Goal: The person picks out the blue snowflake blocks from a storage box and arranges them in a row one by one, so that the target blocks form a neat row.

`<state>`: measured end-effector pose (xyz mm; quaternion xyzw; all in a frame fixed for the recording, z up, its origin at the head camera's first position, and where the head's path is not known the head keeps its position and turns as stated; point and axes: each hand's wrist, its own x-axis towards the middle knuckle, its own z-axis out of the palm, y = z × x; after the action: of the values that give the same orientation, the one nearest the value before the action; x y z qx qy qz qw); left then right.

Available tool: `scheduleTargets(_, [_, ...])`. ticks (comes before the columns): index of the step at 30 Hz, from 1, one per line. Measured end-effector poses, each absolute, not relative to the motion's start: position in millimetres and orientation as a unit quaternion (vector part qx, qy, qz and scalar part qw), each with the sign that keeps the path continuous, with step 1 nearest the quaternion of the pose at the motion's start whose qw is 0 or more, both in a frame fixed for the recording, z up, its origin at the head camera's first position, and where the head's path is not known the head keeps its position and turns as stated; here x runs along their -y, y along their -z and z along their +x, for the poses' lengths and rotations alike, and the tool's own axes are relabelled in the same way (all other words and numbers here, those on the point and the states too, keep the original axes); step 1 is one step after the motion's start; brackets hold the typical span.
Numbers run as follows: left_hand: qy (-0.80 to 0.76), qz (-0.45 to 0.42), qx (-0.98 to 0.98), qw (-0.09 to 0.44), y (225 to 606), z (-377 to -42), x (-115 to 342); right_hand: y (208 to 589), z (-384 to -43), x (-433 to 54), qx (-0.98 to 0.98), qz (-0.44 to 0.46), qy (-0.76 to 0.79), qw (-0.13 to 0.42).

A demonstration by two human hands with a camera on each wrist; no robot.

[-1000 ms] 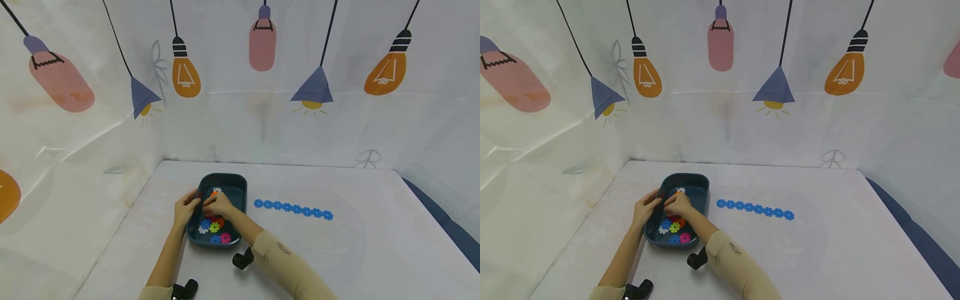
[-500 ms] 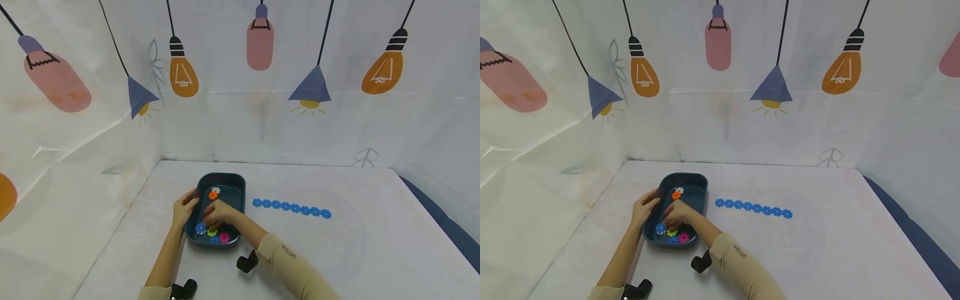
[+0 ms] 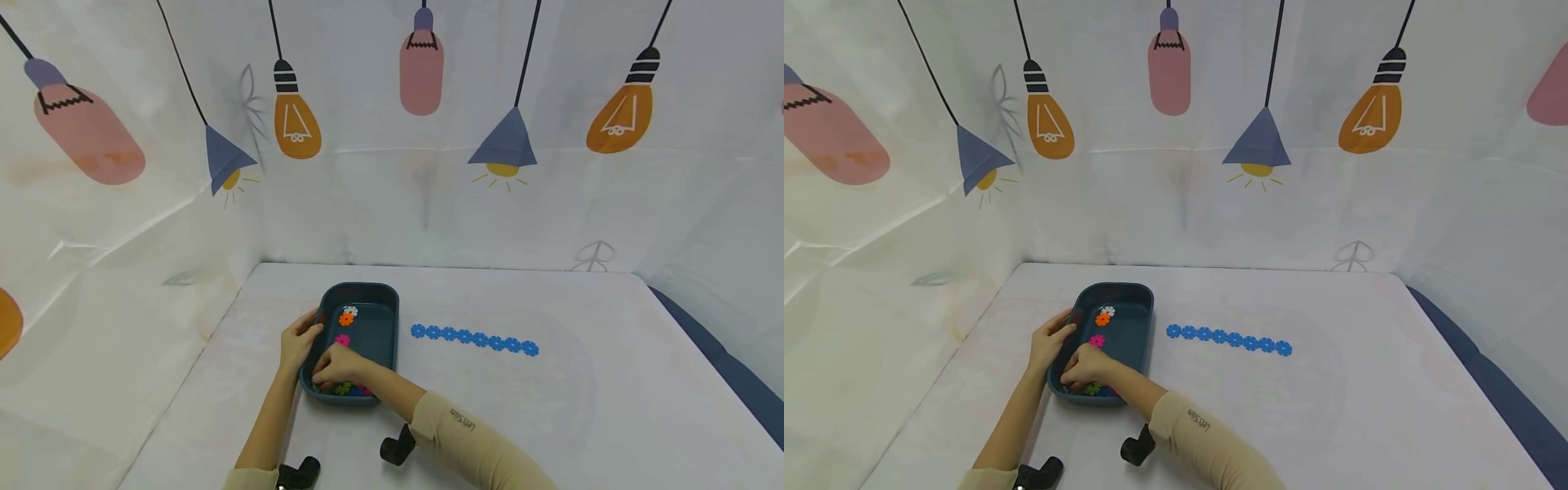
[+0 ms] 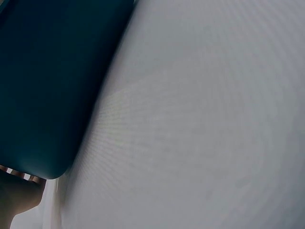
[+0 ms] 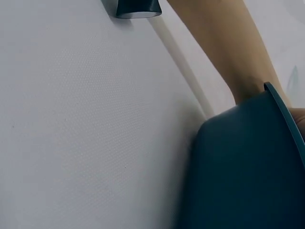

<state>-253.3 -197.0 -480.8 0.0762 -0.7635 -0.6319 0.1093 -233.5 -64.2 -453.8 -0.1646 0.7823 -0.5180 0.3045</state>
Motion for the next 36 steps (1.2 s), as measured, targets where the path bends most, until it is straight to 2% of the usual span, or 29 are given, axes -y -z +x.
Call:
scheduleTargets(4, [0.629,0.079,0.765,0.111,480,-253,197,455,-233,63,-0.767,-0.152,0.535,0.321])
scheduleTargets(12, [0.625,0.079,0.767,0.117,482,-254,196,453,-240,55,-0.753,-0.155,0.558,0.313])
scheduleTargets(20, [0.639,0.084,0.757,0.108,482,-256,197,446,-255,40,-0.751,-0.121,0.591,0.268])
scheduleTargets(26, [0.639,0.086,0.757,0.1,480,-257,198,445,-266,31,-0.742,-0.103,0.609,0.261])
scheduleTargets(36, [0.643,0.079,0.752,0.12,483,-256,196,448,-272,26,-0.738,-0.077,0.634,0.218])
